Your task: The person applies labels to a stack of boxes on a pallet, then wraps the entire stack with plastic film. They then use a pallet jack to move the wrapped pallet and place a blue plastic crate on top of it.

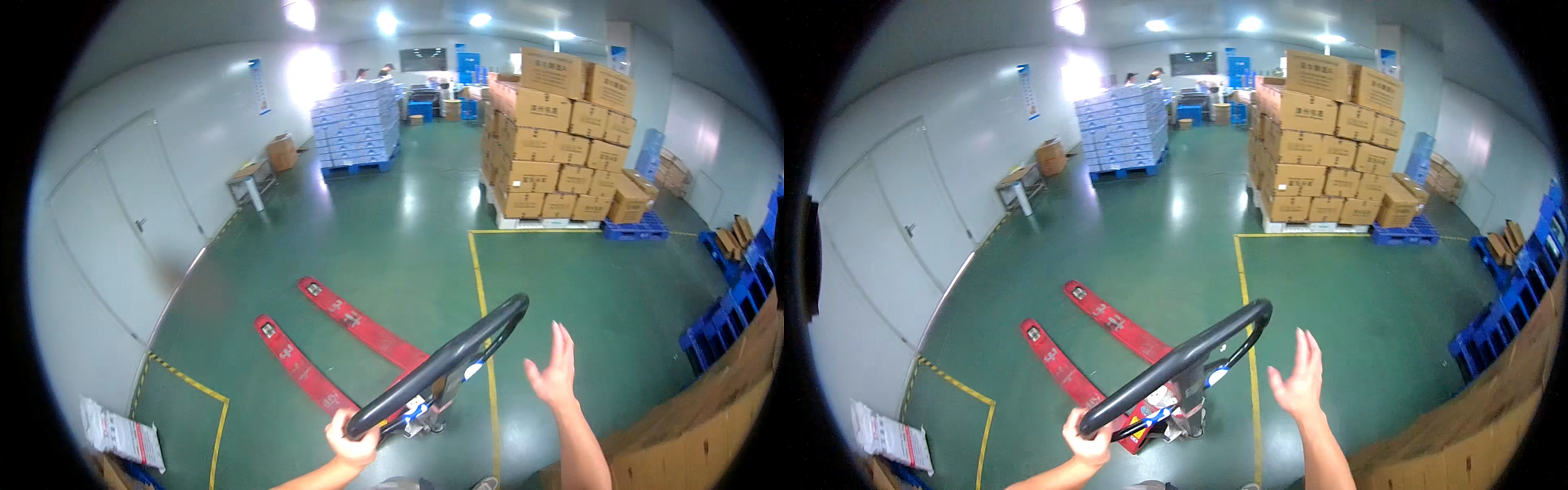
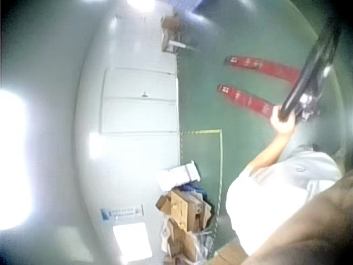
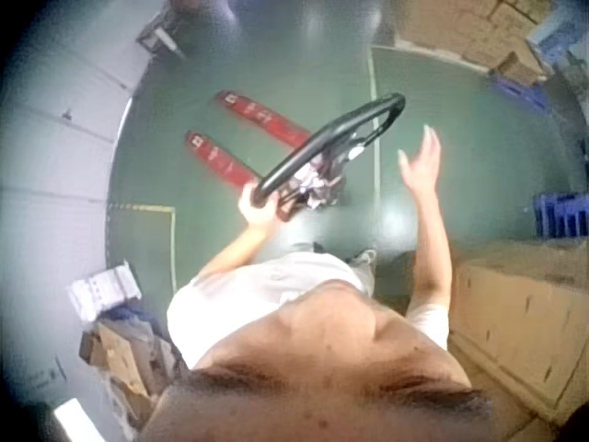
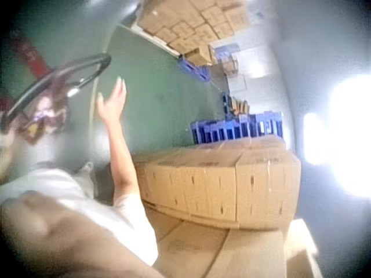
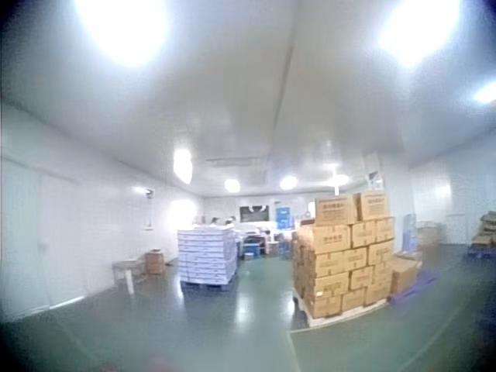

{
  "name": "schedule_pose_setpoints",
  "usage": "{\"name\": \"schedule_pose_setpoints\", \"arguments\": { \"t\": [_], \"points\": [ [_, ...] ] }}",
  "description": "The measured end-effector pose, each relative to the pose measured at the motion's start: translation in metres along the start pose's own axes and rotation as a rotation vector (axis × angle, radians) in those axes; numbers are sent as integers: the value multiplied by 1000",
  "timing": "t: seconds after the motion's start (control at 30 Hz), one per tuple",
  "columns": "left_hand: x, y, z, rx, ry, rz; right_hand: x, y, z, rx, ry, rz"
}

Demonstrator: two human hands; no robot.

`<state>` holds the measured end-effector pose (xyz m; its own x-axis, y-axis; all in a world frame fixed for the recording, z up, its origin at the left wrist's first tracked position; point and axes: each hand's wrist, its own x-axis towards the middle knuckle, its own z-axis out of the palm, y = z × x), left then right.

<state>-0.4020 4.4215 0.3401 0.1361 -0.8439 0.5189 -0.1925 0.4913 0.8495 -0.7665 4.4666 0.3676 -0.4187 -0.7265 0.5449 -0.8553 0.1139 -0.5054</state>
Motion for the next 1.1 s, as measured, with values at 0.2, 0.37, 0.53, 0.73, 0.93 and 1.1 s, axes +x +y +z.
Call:
{"name": "schedule_pose_setpoints", "arguments": {
  "t": [0.2, 0.37, 0.53, 0.73, 0.93, 1.1],
  "points": [
    [-74, -59, -29, 4, -95, -273, 133, -10, 70, 313, 93, -749],
    [-89, -19, 37, 629, -182, 226, 186, 17, 133, 485, 305, -704],
    [-61, 11, 70, 328, 30, -19, 219, -15, 182, 692, 179, -775],
    [-74, -51, 80, 172, 67, -86, 251, -82, 268, 840, 37, -743],
    [29, -32, 46, 553, 246, 448, 243, -181, 338, 897, -22, -748],
    [35, -79, -14, 404, 132, 273, 213, -285, 390, 923, -135, -710]
  ]
}}
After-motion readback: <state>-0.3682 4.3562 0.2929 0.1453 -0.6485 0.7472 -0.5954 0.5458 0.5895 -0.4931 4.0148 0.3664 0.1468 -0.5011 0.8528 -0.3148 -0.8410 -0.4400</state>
